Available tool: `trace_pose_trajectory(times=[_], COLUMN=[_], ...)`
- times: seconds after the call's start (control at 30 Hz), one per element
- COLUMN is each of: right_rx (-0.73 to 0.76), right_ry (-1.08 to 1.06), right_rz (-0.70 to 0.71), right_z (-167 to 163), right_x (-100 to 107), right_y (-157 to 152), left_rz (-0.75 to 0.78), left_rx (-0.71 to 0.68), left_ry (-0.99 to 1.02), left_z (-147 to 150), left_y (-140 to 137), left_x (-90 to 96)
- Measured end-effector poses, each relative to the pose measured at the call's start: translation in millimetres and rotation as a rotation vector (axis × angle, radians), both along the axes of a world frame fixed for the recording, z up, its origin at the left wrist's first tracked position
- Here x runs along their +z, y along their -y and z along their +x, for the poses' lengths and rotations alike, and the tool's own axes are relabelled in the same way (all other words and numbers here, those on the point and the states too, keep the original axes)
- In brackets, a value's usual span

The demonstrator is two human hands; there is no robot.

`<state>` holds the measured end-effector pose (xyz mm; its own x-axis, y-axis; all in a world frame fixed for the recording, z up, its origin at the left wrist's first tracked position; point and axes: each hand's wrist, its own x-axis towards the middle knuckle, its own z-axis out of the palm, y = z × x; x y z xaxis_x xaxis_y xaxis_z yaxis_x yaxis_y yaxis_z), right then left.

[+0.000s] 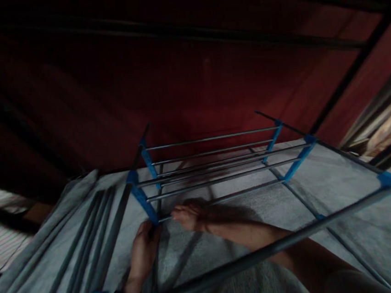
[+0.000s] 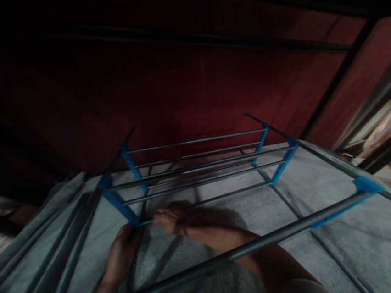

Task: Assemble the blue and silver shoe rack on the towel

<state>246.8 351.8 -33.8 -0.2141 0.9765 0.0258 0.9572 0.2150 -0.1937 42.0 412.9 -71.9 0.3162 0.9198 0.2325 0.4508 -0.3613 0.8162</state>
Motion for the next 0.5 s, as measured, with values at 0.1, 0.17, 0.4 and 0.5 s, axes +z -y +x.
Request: trace_pose_trajectory(times=[0.1, 0.17, 0.4, 0.5], right_rx=[0.023, 0.008, 0.016, 0.011], right_ry=[-0.099, -0.171, -0.197, -0.192], right_rz=[-0.023, -0.032, -0.031, -0.047], right_z=[0, 1, 3, 4], right_x=[0, -3, -17, -15], right_y=[3, 2, -1, -2], left_rz=[-0.005, -0.034, -0.051, -0.113], left_rx=[0.017, 0.021, -0.01, -0.015], left_ry=[0.12, 0.207, 0.203, 0.278], left_z=[8, 10, 9, 10], left_y=[11, 13, 20, 22], left_x=[6.3, 7.1, 10.8, 13.7])
